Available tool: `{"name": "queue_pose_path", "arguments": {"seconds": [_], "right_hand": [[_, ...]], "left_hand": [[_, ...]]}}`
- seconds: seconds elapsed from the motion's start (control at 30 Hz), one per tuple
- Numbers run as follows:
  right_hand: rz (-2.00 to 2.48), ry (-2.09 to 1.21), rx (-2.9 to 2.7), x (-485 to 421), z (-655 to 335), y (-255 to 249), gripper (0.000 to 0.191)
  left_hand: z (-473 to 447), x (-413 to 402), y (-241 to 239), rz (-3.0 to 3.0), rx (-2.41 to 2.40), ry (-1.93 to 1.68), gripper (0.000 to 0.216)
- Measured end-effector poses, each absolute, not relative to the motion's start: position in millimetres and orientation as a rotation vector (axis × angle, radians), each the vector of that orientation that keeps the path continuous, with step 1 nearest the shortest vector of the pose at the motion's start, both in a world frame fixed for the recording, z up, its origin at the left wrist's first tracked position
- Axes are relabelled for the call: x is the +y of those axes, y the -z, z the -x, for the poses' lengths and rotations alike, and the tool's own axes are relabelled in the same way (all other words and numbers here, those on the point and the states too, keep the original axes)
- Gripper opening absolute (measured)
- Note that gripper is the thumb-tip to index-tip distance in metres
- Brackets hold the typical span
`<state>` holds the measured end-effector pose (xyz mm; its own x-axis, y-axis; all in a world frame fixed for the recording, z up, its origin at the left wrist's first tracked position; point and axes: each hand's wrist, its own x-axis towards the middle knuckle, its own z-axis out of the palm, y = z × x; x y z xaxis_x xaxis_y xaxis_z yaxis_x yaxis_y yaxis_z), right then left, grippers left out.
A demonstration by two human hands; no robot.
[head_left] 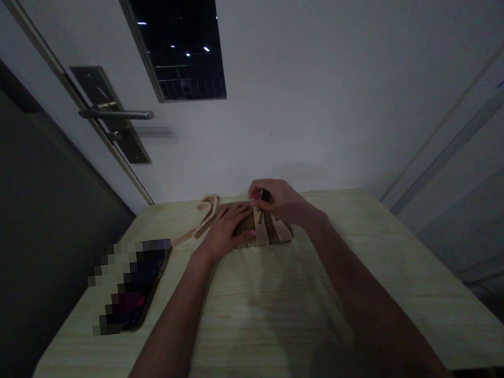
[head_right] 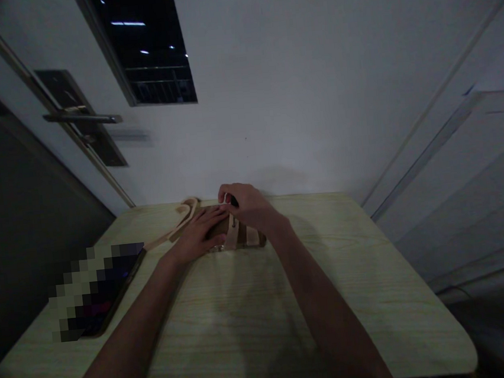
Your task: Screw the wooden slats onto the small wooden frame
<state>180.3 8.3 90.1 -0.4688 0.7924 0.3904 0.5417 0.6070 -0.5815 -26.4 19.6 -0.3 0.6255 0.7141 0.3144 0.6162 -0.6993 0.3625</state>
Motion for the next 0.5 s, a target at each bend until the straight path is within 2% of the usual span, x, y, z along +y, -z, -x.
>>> {"name": "queue_pose_path", "arguments": {"seconds": [0.1,0.2,0.3,0.5], "right_hand": [[1.067,-0.624,-2.235,4.4,-185.0,-93.7,0.005],[1.118,-0.679,-2.241,1.7,-188.7,-95.2,0.021],[1.160,-0.725,-2.222,0.7,-189.3,-94.9,0.026],[1.159,-0.613,-2.253,-1.6,-184.8,-97.2,0.045]], "left_hand": [[26.4,19.4,0.9,-2.634,1.106,-0.649,0.063],[26.3,19.1,0.5,-2.638,1.101,-0.644,0.064],[26.0,18.0,-1.7,-2.640,1.100,-0.640,0.064],[25.8,17.3,-3.1,-2.653,1.086,-0.637,0.063]]}}
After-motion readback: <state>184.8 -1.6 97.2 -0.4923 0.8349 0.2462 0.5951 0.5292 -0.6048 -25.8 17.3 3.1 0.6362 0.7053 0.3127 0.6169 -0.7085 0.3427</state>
